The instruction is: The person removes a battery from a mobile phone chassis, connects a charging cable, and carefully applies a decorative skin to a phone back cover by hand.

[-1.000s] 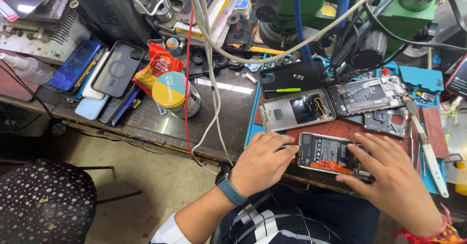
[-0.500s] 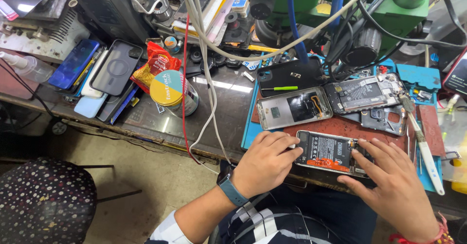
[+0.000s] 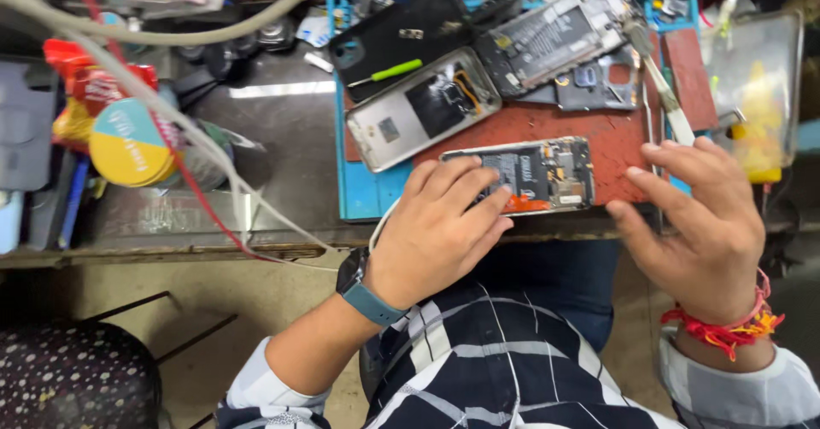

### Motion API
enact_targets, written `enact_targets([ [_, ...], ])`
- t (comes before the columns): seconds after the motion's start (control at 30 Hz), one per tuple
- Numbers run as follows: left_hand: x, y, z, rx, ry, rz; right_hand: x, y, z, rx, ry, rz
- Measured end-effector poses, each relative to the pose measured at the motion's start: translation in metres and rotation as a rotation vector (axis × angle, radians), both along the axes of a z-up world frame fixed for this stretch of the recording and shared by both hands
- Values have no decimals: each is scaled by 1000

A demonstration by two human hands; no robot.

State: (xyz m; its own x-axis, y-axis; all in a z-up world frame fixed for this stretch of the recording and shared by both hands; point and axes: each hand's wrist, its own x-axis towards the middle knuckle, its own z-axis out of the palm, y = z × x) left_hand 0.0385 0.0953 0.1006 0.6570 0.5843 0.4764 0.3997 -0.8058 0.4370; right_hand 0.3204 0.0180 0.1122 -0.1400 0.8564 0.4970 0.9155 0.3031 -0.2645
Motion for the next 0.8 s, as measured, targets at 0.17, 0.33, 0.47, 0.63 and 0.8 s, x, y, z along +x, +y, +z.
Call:
enact_targets([
  [0.17,25,9,3,-22,105,-15,21,-19,-18,45,65,-100],
  [0.33,40,8,3,-72,188,32,30,-29,-23,3,90,-167],
  [0.47,45,7,5,-85,215,61,35,-23,-20,-20,80,-169],
  [0.63,47,2,5,-60,234,81,37,-14,-16,-46,74,-150],
  [0.8,51,-3,4,-46,289,122,38,-5,-11,-48,38,-161],
])
